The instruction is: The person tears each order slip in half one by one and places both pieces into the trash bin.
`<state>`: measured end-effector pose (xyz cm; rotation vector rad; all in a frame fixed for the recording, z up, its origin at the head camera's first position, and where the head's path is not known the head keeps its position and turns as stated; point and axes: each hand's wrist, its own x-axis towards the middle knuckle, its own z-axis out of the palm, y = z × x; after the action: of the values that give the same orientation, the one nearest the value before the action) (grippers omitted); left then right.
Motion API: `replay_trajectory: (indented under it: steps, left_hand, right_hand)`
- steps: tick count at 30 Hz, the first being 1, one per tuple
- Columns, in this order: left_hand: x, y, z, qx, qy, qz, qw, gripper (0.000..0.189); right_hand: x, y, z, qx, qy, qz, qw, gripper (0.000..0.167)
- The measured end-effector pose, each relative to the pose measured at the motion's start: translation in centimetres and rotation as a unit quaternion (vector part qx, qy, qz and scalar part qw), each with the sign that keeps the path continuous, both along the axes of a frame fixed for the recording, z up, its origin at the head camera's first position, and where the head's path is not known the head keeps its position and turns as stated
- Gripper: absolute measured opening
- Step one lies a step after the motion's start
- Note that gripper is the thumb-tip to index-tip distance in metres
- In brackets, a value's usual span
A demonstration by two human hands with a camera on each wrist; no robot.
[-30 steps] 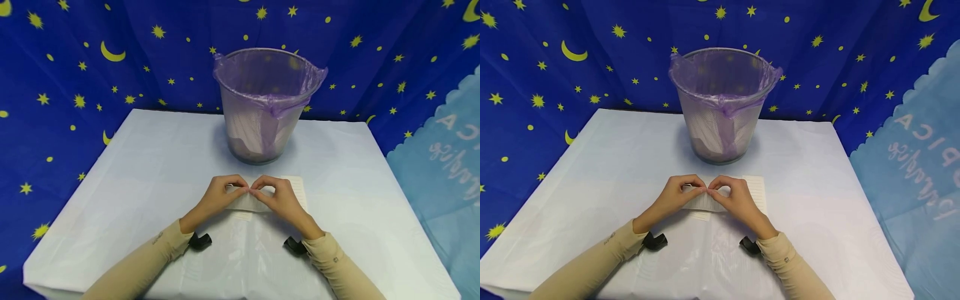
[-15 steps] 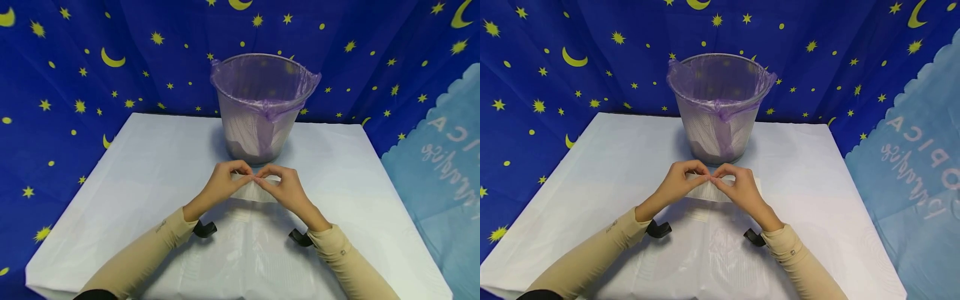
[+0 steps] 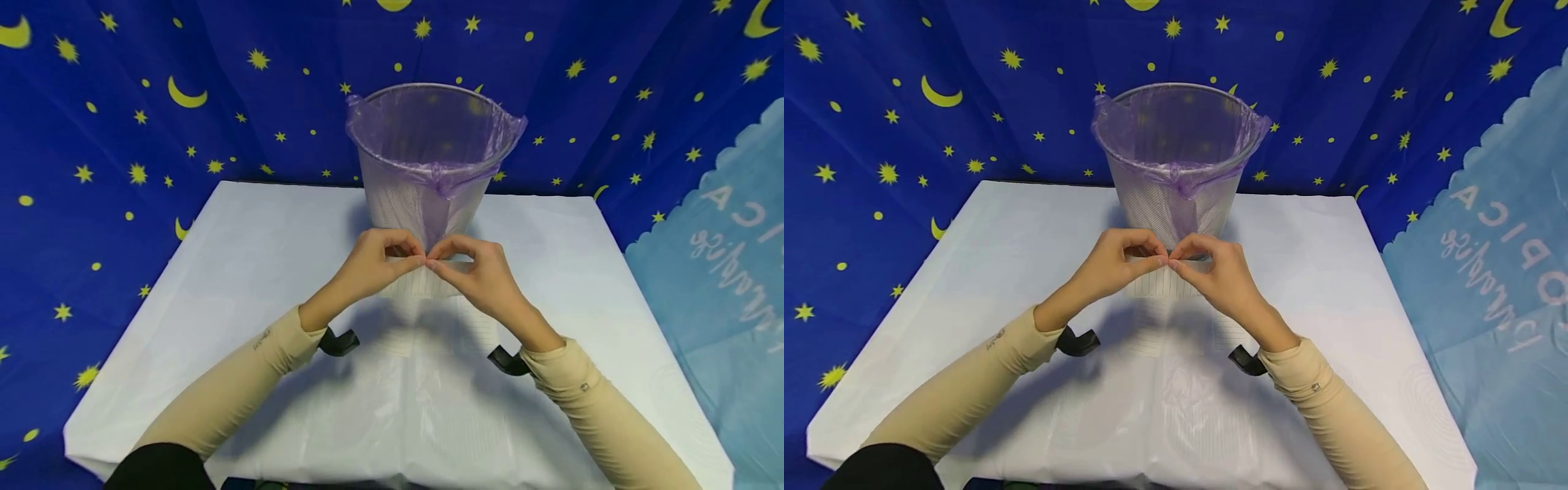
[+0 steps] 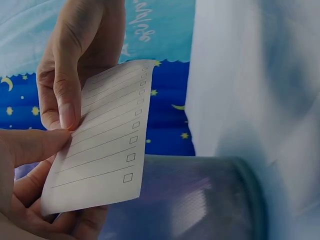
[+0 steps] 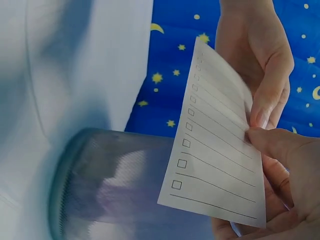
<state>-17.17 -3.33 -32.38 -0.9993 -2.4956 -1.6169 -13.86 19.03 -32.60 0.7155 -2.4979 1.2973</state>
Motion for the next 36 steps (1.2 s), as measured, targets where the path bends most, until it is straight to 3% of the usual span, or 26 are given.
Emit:
replay_trajectory:
  steps: [16, 30, 36]
  left_hand:
    - [-2.2, -0.4, 8.3, 0.018, 0.038, -0.042, 0.9982, 0.006]
    - [-4.0, 0.7, 13.5, 0.046, 0.052, -0.081, 0.9942, 0.005]
    - [-5.3, 1.2, 15.8, 0.042, 0.076, -0.071, 0.9937, 0.005]
  right_hand:
    - [-1.8, -0.1, 8.3, -0.001, 0.034, 0.016, 0.9993, 0.007]
    - [-2.8, 0.4, 14.0, 0.016, 0.056, -0.011, 0.9983, 0.013]
    - [-3.8, 0.7, 16.4, 0.013, 0.069, -0.029, 0.9971, 0.015]
